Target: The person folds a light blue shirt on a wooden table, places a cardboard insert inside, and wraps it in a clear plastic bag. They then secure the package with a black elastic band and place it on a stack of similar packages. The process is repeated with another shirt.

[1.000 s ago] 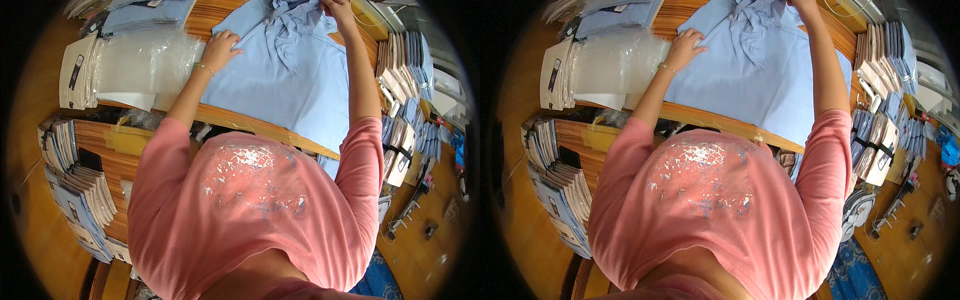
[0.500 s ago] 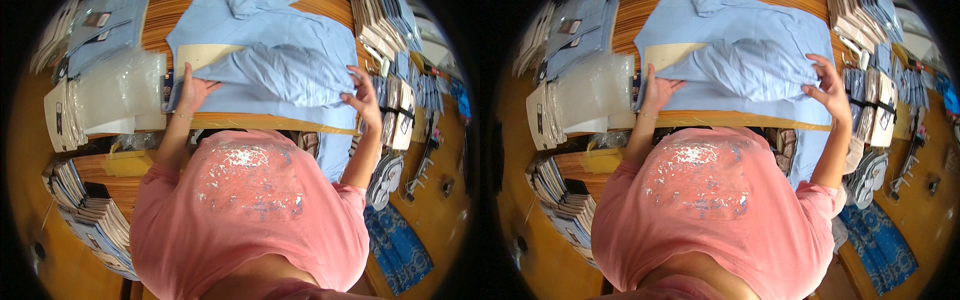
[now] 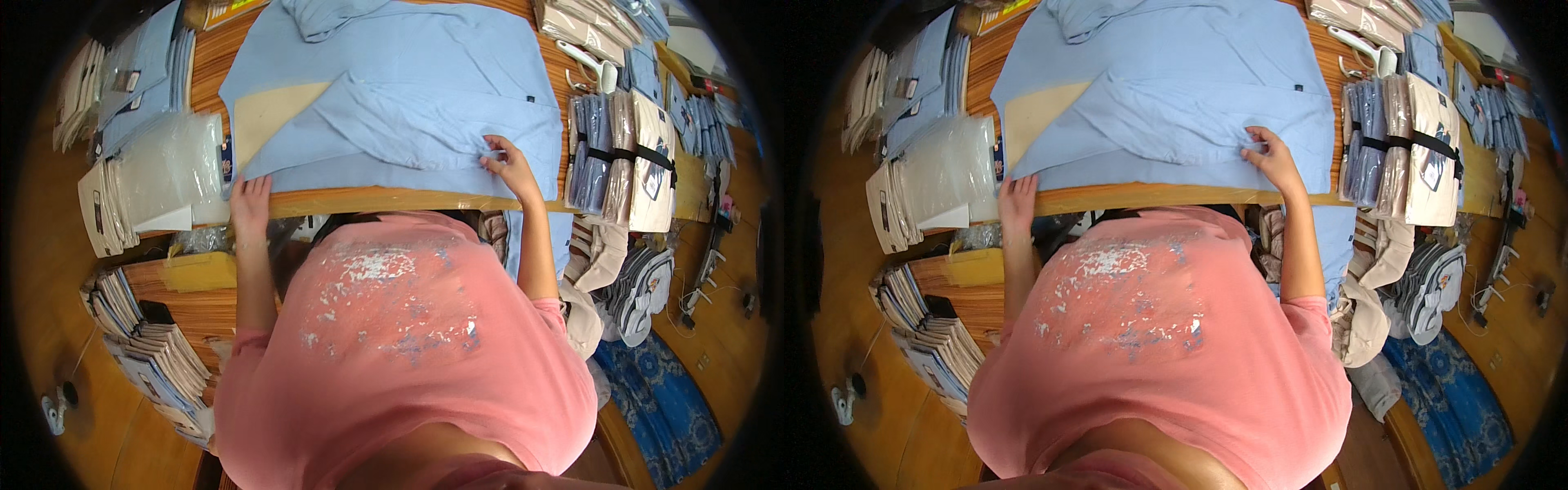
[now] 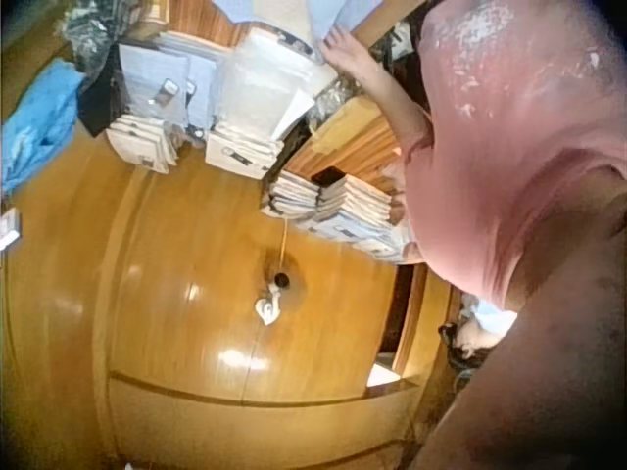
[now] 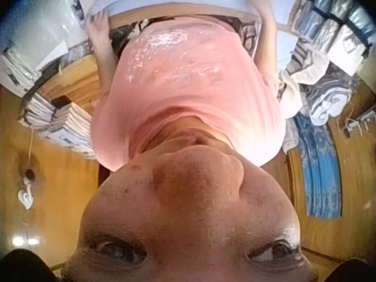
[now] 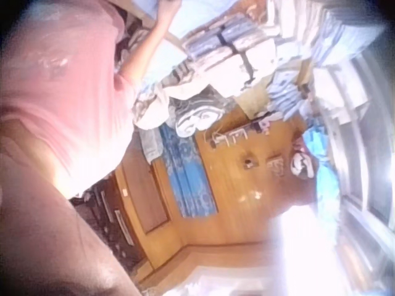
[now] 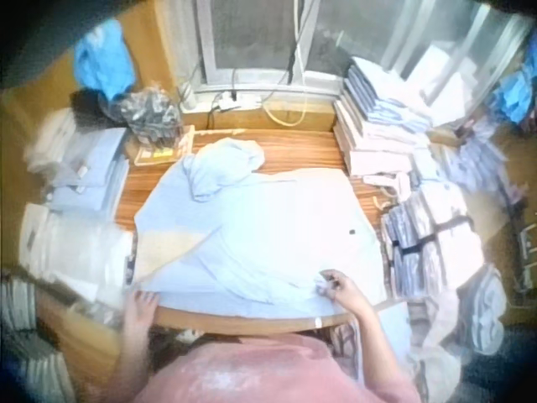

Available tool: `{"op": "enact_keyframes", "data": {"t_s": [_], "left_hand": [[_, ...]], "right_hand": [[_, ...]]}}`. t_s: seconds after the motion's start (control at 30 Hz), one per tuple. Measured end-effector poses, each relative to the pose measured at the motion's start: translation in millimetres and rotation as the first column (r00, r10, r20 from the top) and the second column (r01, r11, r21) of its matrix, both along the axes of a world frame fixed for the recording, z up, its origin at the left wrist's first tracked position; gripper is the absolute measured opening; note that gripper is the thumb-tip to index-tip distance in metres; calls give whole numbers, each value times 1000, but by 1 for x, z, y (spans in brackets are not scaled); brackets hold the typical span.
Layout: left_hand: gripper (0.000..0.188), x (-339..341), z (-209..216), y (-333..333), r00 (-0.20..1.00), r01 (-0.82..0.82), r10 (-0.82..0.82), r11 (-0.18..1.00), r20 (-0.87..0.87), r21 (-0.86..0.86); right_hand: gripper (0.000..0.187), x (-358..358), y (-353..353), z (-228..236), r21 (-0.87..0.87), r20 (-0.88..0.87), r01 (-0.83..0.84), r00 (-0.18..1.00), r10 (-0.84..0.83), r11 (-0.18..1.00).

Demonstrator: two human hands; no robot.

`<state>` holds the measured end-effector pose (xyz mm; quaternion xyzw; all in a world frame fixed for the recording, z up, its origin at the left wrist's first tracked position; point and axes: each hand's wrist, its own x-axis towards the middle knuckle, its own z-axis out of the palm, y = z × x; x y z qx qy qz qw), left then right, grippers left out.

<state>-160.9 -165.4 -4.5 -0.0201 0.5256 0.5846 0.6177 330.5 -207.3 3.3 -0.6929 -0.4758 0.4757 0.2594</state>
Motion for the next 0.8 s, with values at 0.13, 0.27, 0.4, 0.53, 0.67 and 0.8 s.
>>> {"op": "enact_keyframes", "data": {"t_s": [0.13,0.27,0.4,0.53,0.67,0.8], "left_hand": [[45,24,41,0,724,-170,236,972,-648,165],[44,68,56,102,248,372,254,866,-935,334],[30,93,9,259,-4,690,285,694,-959,204],[50,98,-50,308,-436,411,-57,875,-898,-255],[58,102,-29,311,-459,432,-270,764,-846,-479],[45,35,-30,329,159,743,-407,649,-900,-162]], "right_hand": [[42,40,29,35,96,231,-251,947,224,963],[32,98,160,19,315,553,-301,829,84,900],[28,105,253,-32,443,869,-529,451,-202,724],[25,66,264,-5,15,989,-447,136,52,895],[17,93,255,27,-182,946,-326,199,256,928],[26,114,235,67,135,851,-426,513,116,894]]}}
